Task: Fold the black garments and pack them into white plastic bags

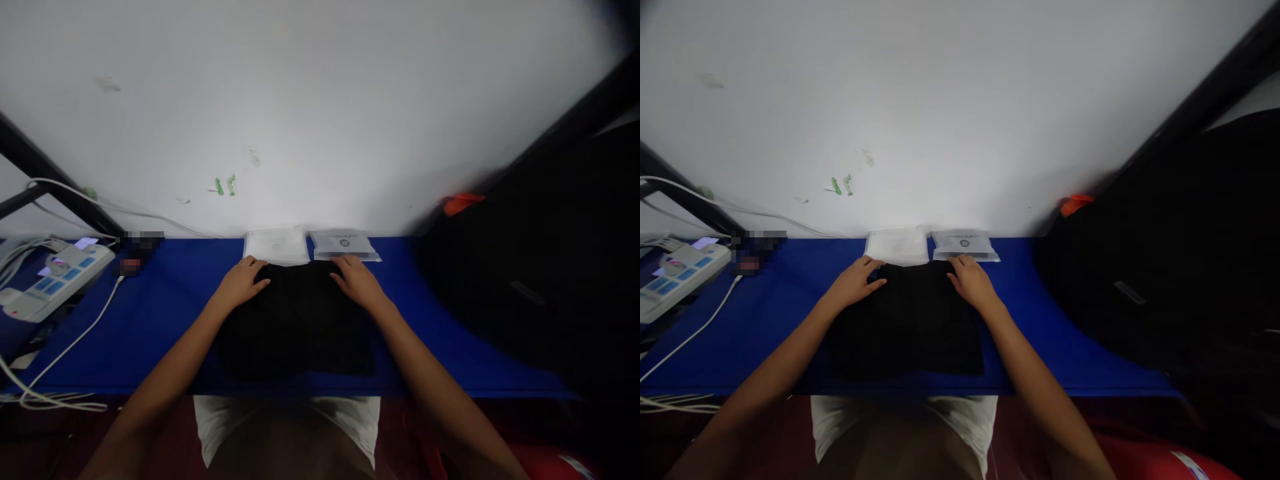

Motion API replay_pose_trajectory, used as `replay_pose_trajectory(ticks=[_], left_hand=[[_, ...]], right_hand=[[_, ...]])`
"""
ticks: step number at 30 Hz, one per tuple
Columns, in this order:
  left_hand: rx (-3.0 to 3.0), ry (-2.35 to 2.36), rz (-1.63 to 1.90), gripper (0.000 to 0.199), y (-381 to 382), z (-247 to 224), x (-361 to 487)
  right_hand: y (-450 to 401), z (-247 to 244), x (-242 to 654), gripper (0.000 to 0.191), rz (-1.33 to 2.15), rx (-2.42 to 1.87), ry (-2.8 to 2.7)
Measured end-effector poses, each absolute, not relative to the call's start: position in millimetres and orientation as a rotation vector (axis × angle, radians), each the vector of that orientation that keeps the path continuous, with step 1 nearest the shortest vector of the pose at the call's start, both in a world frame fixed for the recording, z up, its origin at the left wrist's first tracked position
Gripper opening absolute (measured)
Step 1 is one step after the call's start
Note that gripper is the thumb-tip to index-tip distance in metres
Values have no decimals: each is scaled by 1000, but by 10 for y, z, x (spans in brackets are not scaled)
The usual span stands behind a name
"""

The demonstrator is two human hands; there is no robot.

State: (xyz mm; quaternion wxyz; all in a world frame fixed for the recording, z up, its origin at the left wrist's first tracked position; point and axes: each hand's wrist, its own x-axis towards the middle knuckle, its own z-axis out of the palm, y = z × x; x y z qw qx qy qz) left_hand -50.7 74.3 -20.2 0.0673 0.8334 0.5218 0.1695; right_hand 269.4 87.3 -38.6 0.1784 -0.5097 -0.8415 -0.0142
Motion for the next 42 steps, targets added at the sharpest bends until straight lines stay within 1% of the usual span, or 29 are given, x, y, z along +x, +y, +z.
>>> replay_pose_trajectory(ticks=[3, 6, 9, 10, 13, 15, 16, 18, 20, 22, 23, 24, 26, 28, 32, 35, 37, 39, 41, 42], left_hand=[[2513, 1538, 522, 17, 769, -197, -455], [2503, 1455, 708, 17, 622, -103, -481], [2508, 1271, 885, 15, 330, 16, -550], [2517, 1222, 867, 14, 219, 39, -576], [2503, 1070, 658, 14, -68, 5, -666], [2446, 1014, 634, 13, -170, -96, -746], [2413, 1043, 692, 13, -186, -159, -794], [2346, 1253, 874, 14, -157, -292, -902], [2280, 1548, 972, 23, -75, -409, -1007], [2249, 1722, 936, 35, 10, -491, -1084], [2253, 1739, 902, 36, 42, -515, -1107], [2264, 1727, 880, 32, 61, -526, -1119], [2289, 1688, 888, 15, 58, -509, -1120], [2311, 1648, 945, 4, 7, -448, -1110], [2353, 1452, 1026, 13, -162, -304, -1139], [2375, 1335, 879, 18, -268, -269, -1194], [2369, 1361, 758, 16, -311, -285, -1219], [2345, 1465, 718, 14, -332, -315, -1230], [2314, 1580, 719, 17, -340, -344, -1232], [2304, 1622, 706, 22, -341, -356, -1232]], right_hand=[[883, -341, 2698, 22, -28, -1404, -2400], [719, -243, 2763, 18, 15, -1281, -2325], [392, -170, 2865, 15, 86, -1158, -2254], [269, -171, 2902, 14, 119, -1135, -2245], [-48, -258, 2990, 11, 234, -1112, -2268], [-166, -346, 3014, 7, 292, -1126, -2305], [-193, -381, 3013, 6, 310, -1135, -2321], [-195, -418, 2989, 6, 317, -1153, -2315], [-149, -409, 2940, 6, 295, -1160, -2266], [-89, -379, 2875, 5, 271, -1160, -2219], [-61, -368, 2841, 5, 265, -1158, -2210], [-37, -364, 2808, 5, 264, -1158, -2209], [-2, -386, 2754, 8, 263, -1161, -2211], [13, -441, 2727, 13, 255, -1174, -2207], [1, -572, 2743, 27, 259, -1236, -2186], [-24, -629, 2773, 34, 311, -1276, -2178], [-38, -644, 2782, 35, 345, -1289, -2174], [-46, -647, 2781, 36, 364, -1295, -2167], [-49, -646, 2774, 38, 378, -1295, -2157], [-50, -644, 2772, 39, 385, -1296, -2151]])
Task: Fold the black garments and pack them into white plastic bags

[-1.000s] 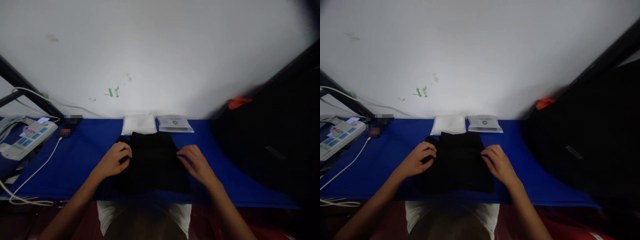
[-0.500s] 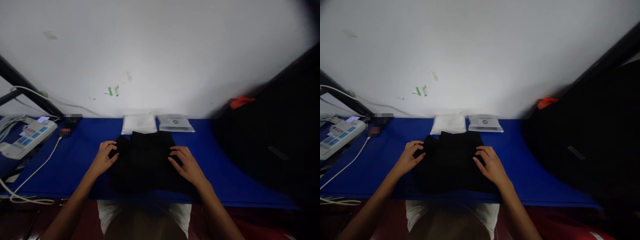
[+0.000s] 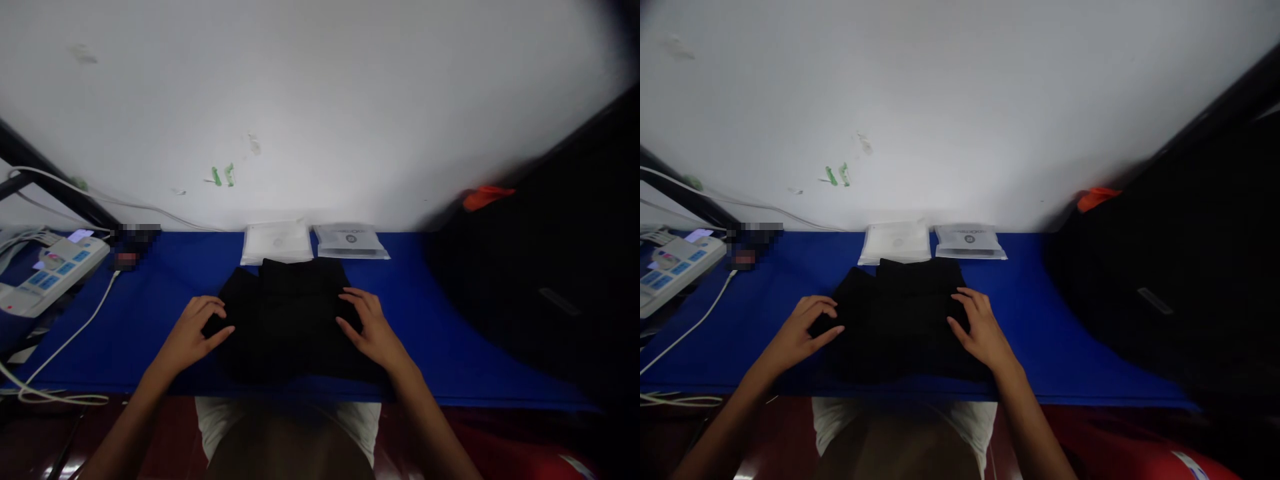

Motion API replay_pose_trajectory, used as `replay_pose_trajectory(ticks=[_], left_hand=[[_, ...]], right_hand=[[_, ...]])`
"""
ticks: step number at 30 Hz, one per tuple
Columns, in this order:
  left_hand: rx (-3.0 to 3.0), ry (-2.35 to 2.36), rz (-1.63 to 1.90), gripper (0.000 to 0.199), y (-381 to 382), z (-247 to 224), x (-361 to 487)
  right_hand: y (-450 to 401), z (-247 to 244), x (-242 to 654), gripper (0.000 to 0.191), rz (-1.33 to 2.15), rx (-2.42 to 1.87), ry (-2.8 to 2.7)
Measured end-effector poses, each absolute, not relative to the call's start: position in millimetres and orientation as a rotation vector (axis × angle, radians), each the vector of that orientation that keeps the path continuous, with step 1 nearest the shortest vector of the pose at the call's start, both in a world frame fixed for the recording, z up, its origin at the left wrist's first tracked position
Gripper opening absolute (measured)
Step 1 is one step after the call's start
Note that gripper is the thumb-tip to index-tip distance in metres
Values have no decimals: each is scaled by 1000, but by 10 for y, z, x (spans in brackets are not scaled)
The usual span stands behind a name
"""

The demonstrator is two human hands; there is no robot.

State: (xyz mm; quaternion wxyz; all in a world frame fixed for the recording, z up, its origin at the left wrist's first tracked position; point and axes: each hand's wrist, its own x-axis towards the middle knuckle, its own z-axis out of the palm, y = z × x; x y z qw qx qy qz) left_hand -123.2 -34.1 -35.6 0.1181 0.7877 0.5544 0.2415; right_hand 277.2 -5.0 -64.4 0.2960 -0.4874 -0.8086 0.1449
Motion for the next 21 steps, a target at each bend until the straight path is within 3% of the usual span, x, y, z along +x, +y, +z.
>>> replay_pose_trajectory(ticks=[3, 8, 12, 17, 21], left_hand=[[2311, 1655, 631, 41, -350, -384, -1225], [2273, 1606, 661, 22, -384, -330, -1188], [1951, 1711, 762, 22, -339, -179, -1203], [1417, 2081, 1354, 43, -138, -55, -1143], [1425, 2144, 1656, 57, -42, -76, -822]], right_hand=[[-53, -643, 2772, 42, 402, -1307, -2118], [-55, -635, 2788, 41, 405, -1321, -2074], [-52, -620, 2796, 40, 389, -1311, -2038], [-49, -616, 2804, 39, 407, -1331, -1993], [-53, -618, 2813, 38, 429, -1334, -1976]])
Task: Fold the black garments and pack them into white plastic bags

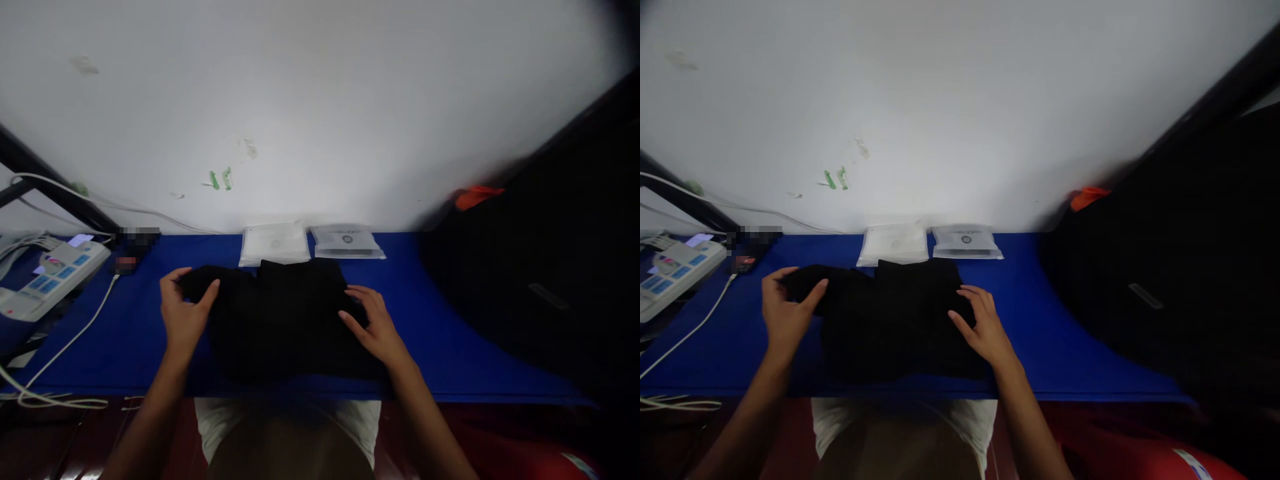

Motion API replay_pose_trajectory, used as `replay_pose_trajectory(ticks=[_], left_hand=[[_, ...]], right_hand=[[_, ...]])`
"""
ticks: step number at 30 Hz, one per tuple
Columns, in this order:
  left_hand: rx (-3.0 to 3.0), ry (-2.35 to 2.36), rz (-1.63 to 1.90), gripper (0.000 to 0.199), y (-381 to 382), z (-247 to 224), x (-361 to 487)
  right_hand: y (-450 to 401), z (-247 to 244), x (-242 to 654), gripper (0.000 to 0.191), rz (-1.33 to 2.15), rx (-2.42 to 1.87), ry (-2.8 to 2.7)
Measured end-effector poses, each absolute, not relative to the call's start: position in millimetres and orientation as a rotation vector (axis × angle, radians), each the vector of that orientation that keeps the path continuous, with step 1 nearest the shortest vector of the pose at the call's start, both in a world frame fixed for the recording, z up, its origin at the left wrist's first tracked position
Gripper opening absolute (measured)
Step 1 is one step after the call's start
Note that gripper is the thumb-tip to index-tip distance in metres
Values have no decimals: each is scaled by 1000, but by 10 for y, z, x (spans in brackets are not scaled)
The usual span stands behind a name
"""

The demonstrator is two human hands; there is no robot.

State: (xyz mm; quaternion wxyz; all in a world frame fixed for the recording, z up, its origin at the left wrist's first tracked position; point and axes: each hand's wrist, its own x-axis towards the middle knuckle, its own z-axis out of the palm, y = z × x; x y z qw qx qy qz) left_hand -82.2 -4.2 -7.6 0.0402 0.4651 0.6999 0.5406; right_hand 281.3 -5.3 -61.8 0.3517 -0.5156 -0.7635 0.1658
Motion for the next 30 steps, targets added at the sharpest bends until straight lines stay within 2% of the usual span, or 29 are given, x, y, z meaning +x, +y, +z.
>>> replay_pose_trajectory(ticks=[2, 6, 8, 12, 15, 19, 21, 25, 30], left_hand=[[1679, 2126, 1548, 52, -41, -121, -633], [2372, 1872, 850, 24, -91, -234, -390], [2447, 1791, 701, 28, -134, -277, -368], [2239, 1724, 975, 34, -247, -328, -483], [2009, 1905, 1237, 34, -315, -393, -615], [1905, 2192, 1007, 47, -337, -553, -707], [1923, 2207, 867, 48, -321, -611, -701], [1988, 2178, 902, 28, -254, -559, -619], [2003, 2121, 1385, 13, -146, -286, -480]], right_hand=[[-55, -618, 2818, 38, 434, -1329, -1972], [-56, -628, 2829, 38, 446, -1319, -1965], [-54, -637, 2833, 38, 445, -1320, -1963], [-51, -640, 2827, 37, 452, -1319, -1969], [-48, -629, 2817, 37, 474, -1320, -1967], [-43, -620, 2808, 37, 490, -1329, -1969], [-41, -621, 2807, 37, 491, -1325, -1969], [-40, -630, 2813, 34, 480, -1313, -1962], [-43, -633, 2830, 32, 496, -1323, -1951]])
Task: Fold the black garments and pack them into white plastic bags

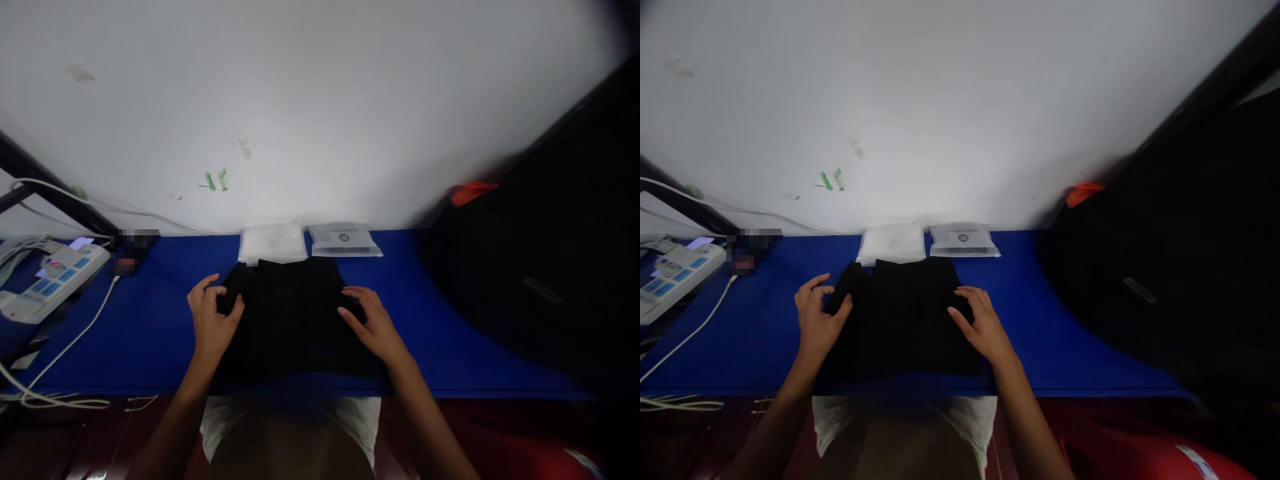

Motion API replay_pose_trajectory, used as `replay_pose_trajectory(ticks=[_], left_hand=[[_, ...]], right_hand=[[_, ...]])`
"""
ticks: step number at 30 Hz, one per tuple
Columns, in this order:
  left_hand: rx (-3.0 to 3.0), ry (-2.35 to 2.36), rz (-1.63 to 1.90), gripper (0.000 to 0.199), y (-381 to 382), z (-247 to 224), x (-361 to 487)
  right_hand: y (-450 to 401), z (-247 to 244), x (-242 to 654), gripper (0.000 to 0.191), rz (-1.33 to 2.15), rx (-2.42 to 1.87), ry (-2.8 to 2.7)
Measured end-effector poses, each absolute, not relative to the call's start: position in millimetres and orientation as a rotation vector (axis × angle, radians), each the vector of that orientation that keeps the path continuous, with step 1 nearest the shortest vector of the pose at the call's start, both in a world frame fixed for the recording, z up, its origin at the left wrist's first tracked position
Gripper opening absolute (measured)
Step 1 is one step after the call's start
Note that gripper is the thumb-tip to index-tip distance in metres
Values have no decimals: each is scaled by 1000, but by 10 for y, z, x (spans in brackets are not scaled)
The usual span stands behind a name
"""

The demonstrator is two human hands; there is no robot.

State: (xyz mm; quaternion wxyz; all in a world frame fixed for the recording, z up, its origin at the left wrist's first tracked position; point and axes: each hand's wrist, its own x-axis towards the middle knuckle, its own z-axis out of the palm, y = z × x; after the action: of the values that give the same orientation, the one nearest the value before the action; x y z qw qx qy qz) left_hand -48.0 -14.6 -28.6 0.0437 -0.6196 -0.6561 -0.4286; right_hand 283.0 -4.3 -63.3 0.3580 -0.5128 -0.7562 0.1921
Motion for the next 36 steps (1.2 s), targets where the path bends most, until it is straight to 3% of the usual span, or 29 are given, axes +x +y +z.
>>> replay_pose_trajectory(ticks=[3, 6, 8, 10, 13, 15, 19, 21, 26, 30, 36], left_hand=[[-2302, -1766, -1353, 14, -95, -187, -341], [-2993, -1416, -918, 26, -75, -190, -129], [-3122, -1289, -674, 38, -83, -226, 17], [-3057, -1320, -613, 46, -98, -267, 126], [-2955, -1395, -657, 43, -113, -304, 193], [-2931, -1391, -789, 37, -119, -296, 194], [-2983, -1329, -1224, 32, -145, -163, 185], [-3145, -1259, -1278, 28, -136, -53, 165], [-3453, -1099, -904, 25, 228, 87, -99], [-2813, -1610, -741, 24, 839, -58, -449], [-2759, -1609, -486, 20, 1305, -178, -640]], right_hand=[[-40, -632, 2833, 31, 495, -1326, -1952], [-39, -634, 2832, 32, 489, -1329, -1952], [-39, -636, 2837, 31, 488, -1332, -1950], [-40, -634, 2847, 31, 490, -1338, -1948], [-53, -600, 2848, 32, 477, -1324, -1948], [-79, -540, 2809, 37, 450, -1286, -1982], [-153, -385, 2594, 64, 410, -1146, -2179], [-176, -338, 2459, 64, 415, -1039, -2272], [-212, -334, 2267, 59, 531, -863, -2374], [-320, -373, 2187, 52, 619, -844, -2377], [-481, -417, 2103, 67, 724, -981, -2380]])
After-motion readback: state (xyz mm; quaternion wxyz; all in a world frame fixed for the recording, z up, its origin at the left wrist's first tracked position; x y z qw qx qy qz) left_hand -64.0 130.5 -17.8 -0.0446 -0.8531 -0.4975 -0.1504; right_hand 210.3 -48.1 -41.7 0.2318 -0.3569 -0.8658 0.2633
